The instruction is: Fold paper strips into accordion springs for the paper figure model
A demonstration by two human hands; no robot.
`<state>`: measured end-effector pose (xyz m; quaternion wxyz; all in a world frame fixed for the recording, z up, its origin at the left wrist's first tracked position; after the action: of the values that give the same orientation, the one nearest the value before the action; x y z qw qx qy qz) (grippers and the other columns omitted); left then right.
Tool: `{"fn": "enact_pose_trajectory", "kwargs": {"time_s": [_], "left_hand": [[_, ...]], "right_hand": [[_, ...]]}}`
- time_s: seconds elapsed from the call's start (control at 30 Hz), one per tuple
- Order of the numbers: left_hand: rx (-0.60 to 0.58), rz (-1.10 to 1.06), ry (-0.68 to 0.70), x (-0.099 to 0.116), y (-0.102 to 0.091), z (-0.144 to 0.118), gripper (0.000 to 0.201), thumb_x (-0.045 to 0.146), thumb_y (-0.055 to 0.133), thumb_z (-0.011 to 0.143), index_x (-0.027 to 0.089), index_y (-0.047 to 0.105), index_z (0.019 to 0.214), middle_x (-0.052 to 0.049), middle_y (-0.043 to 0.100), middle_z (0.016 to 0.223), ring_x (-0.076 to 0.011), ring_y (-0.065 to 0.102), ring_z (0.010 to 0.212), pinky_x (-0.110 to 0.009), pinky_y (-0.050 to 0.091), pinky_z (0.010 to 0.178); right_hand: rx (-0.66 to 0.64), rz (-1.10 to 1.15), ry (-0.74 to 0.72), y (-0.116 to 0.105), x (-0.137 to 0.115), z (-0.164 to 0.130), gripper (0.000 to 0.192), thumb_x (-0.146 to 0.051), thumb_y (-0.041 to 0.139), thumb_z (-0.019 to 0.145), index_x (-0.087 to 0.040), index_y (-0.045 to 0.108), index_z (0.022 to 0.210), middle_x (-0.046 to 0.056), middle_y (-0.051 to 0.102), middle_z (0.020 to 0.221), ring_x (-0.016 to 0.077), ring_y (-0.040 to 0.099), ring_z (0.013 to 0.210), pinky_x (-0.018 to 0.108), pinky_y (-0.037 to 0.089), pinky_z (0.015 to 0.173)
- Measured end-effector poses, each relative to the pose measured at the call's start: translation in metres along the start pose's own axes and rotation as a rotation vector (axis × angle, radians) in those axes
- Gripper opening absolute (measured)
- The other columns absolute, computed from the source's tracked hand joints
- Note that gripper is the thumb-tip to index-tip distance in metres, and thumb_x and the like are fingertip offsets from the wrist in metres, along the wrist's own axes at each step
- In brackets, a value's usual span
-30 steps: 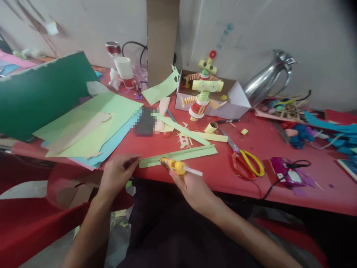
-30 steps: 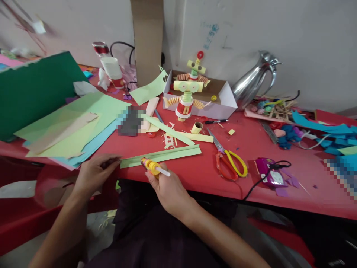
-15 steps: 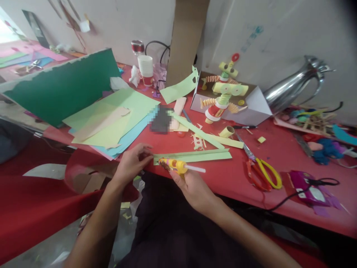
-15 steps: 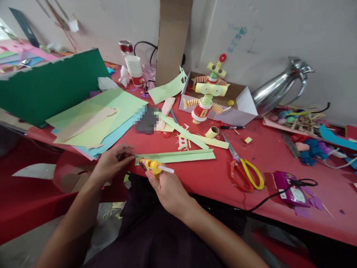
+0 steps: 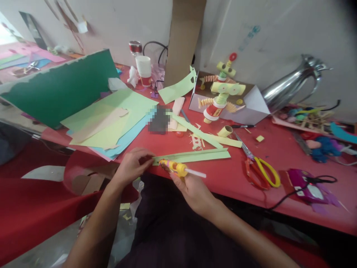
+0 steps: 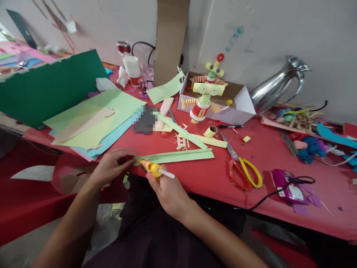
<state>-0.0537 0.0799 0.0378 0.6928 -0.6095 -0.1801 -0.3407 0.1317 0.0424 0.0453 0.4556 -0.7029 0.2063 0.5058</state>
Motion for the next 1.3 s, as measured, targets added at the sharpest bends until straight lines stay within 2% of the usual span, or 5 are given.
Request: {"fn": "enact_pose_trajectory", "kwargs": {"time_s": [0.27,0.67,0.87,1.13,1.3], "left_hand": [[-0.013,-0.006,0.006,-0.001,0.002,0.002,0.02,0.035,0.056,0.087,0.022,0.071,0.089,-0.005,0.073,0.092,-0.0203,0.065,0.088,-0.032,0.049,0.08],[-0.025,-0.008,-0.029,-0.007,0.004,0.002,0.021,0.037,0.056,0.086,0.022,0.07,0.091,-0.007,0.072,0.095,-0.0218,0.065,0.09,-0.035,0.05,0.085],[-0.02,-0.02,-0.034,-0.003,0.002,0.002,0.02,0.037,0.057,0.086,0.022,0.07,0.089,-0.005,0.073,0.094,-0.0213,0.065,0.09,-0.032,0.049,0.082],[-0.026,-0.061,-0.052,-0.004,0.002,0.003,0.019,0.033,0.058,0.084,0.022,0.072,0.091,-0.005,0.073,0.092,-0.02,0.066,0.084,-0.031,0.049,0.076],[-0.037,-0.064,-0.066,-0.006,0.002,0.002,0.02,0.035,0.058,0.084,0.023,0.073,0.09,-0.005,0.074,0.091,-0.0201,0.066,0.082,-0.032,0.05,0.074]], "right_hand": [[0.105,0.025,-0.007,-0.027,0.008,-0.016,0.043,-0.043,0.04,0.1,-0.028,0.05,0.139,0.004,0.058,0.139,0.0234,0.051,0.131,0.043,0.038,0.113],[0.047,-0.005,-0.003,-0.021,-0.003,-0.012,0.043,-0.044,0.038,0.1,-0.028,0.052,0.138,0.005,0.059,0.137,0.0248,0.054,0.128,0.044,0.042,0.109],[0.074,-0.115,0.011,-0.043,-0.005,-0.012,0.042,-0.045,0.039,0.1,-0.028,0.054,0.136,0.006,0.061,0.133,0.0273,0.055,0.126,0.046,0.042,0.106],[-0.057,-0.187,-0.046,-0.014,-0.038,0.017,0.036,-0.044,0.038,0.101,-0.025,0.062,0.119,0.007,0.07,0.112,0.0257,0.064,0.106,0.037,0.047,0.091],[-0.084,-0.175,-0.042,-0.012,-0.04,0.02,0.036,-0.045,0.038,0.101,-0.025,0.062,0.12,0.007,0.069,0.115,0.0265,0.063,0.11,0.038,0.047,0.094]]}}
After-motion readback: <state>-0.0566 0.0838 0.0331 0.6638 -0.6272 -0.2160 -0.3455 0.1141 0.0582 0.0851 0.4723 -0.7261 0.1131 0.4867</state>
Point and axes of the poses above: each hand's wrist, its own z-axis towards the middle knuckle, its own y-axis out of the palm, x = y × z, the point moved 9 cm from there along z, towards the middle knuckle
